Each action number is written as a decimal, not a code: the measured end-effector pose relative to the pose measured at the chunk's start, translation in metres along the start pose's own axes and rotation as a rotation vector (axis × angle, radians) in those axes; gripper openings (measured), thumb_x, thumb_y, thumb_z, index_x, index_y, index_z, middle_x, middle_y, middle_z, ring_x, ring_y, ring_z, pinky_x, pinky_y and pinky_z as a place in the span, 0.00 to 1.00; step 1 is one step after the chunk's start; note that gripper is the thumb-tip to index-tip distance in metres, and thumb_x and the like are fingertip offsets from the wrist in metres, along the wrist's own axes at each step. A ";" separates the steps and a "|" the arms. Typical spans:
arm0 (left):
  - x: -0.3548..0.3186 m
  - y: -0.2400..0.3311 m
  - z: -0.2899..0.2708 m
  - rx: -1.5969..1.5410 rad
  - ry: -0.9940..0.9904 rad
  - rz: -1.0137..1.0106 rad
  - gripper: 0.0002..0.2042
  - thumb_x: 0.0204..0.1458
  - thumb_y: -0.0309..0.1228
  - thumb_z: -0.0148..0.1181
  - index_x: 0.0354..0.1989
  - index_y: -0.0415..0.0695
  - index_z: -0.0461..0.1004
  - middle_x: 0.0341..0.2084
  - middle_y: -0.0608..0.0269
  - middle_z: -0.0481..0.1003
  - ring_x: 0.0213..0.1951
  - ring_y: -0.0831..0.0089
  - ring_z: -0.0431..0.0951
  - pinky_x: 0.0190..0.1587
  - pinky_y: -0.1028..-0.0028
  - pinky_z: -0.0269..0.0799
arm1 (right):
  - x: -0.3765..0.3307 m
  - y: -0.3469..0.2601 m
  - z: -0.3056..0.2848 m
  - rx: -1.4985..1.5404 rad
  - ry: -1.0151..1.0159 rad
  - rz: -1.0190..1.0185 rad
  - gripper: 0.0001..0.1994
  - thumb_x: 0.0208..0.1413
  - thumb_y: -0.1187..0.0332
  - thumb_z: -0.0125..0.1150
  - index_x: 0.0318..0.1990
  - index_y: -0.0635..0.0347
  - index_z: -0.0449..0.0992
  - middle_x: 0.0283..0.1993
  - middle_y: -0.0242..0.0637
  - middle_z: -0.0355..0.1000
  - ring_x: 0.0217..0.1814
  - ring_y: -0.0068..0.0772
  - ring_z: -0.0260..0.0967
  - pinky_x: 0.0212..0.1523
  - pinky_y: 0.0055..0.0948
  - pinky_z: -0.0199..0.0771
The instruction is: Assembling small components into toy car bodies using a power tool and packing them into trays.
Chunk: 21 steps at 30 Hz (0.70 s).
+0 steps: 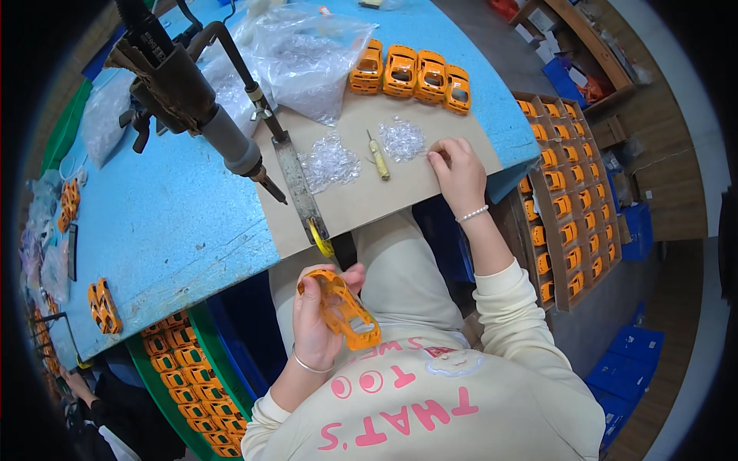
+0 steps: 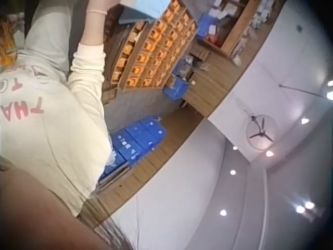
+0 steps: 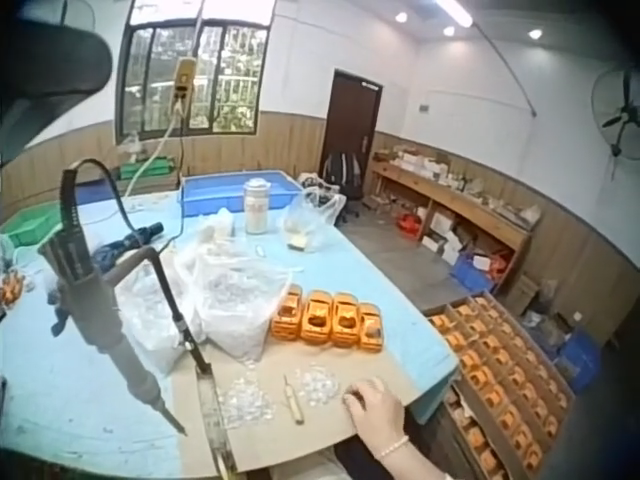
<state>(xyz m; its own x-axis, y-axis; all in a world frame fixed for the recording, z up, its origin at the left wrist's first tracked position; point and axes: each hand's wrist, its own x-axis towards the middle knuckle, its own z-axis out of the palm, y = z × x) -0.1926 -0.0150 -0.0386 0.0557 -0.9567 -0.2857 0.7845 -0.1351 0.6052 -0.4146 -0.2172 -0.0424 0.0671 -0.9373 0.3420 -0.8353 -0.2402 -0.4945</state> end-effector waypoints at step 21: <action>-0.002 0.013 0.009 0.069 -0.096 0.054 0.16 0.63 0.43 0.50 0.47 0.42 0.66 0.50 0.50 0.74 0.43 0.65 0.79 0.43 0.69 0.76 | -0.099 -0.115 -0.028 0.670 -0.229 -0.160 0.07 0.44 0.84 0.64 0.31 0.67 0.78 0.34 0.39 0.71 0.28 0.26 0.70 0.25 0.22 0.70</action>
<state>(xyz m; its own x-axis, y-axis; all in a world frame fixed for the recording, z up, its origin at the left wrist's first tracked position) -0.1884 -0.0169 -0.0230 0.0344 -0.9830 -0.1806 0.7373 -0.0971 0.6686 -0.3406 -0.0899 0.0025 0.3345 -0.8894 0.3117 -0.2966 -0.4132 -0.8610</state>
